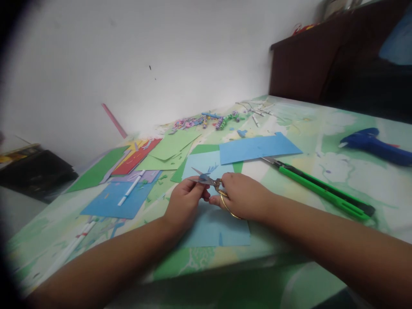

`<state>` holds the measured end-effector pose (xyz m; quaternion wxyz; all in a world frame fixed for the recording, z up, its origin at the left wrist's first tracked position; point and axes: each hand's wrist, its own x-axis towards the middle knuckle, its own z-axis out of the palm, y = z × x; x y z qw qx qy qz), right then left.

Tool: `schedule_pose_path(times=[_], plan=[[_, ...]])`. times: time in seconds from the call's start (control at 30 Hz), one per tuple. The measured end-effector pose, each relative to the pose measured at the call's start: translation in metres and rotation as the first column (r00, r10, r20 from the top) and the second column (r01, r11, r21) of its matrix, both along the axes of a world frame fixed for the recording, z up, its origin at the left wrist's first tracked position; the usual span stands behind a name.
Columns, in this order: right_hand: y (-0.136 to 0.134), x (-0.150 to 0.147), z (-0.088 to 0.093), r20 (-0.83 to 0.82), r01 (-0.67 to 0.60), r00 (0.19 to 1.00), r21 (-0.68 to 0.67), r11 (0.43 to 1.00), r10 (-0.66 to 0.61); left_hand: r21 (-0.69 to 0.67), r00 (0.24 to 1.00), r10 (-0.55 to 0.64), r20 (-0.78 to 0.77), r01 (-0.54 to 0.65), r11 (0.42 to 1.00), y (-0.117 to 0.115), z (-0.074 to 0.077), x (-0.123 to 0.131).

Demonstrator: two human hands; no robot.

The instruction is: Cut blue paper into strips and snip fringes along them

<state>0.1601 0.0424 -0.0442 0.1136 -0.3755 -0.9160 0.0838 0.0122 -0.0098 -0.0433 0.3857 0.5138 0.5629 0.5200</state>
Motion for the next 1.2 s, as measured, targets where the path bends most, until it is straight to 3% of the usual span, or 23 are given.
schedule_pose_path(times=[0.47, 0.83, 1.2], plan=[[0.006, -0.001, -0.001, 0.084, 0.023, 0.996, 0.046, 0.999, -0.027, -0.008, 0.983, 0.020, -0.180, -0.022, 1.000, 0.001, 0.007, -0.002], [0.010, 0.000, 0.000, 0.184, 0.068, 0.980, 0.070, 0.995, -0.080, -0.049, 0.981, -0.046, -0.186, 0.037, 0.998, 0.006, 0.004, -0.009], [0.014, 0.007, 0.000, 0.114, 0.021, 0.993, 0.110, 0.994, -0.033, -0.044, 0.991, -0.051, -0.120, 0.046, 0.998, 0.008, 0.001, -0.011]])
